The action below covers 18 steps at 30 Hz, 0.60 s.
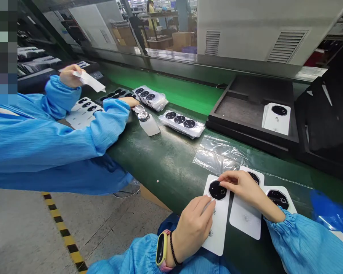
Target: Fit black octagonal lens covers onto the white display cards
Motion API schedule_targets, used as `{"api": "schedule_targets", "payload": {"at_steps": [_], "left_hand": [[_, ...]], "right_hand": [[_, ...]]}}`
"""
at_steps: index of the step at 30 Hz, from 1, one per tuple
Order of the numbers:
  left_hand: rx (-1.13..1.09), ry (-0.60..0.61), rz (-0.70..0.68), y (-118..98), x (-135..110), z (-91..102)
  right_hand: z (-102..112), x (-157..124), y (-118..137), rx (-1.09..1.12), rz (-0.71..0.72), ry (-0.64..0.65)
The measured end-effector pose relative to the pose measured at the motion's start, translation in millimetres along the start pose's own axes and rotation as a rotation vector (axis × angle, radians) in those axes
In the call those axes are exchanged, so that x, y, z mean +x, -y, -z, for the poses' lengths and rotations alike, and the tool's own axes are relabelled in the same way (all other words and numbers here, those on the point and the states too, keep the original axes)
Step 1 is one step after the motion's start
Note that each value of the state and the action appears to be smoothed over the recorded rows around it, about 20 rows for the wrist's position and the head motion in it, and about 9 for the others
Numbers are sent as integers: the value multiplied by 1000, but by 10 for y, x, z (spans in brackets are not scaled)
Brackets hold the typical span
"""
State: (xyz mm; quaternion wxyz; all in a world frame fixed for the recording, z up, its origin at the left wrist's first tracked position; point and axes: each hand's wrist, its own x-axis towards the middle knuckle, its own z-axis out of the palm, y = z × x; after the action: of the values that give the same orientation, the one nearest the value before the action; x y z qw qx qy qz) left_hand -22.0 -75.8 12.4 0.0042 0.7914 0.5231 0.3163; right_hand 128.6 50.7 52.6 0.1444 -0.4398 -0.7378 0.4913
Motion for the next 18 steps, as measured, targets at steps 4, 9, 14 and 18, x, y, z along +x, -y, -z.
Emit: {"api": "schedule_targets", "payload": {"at_steps": [4,9,14,18], "left_hand": [[-7,0,1,3,-1,0],[-3,-9,-2,-1,14,18],[-3,-11,-1,-5,16,13],[2,-21,-7,-5,9,1]], "right_hand": [[-10,4,3,-3,3,-9],[-12,7,6,-25,-4,-23],[-13,8,14,-30,-7,-30],[-23,5,3,-30,-7,-46]]}}
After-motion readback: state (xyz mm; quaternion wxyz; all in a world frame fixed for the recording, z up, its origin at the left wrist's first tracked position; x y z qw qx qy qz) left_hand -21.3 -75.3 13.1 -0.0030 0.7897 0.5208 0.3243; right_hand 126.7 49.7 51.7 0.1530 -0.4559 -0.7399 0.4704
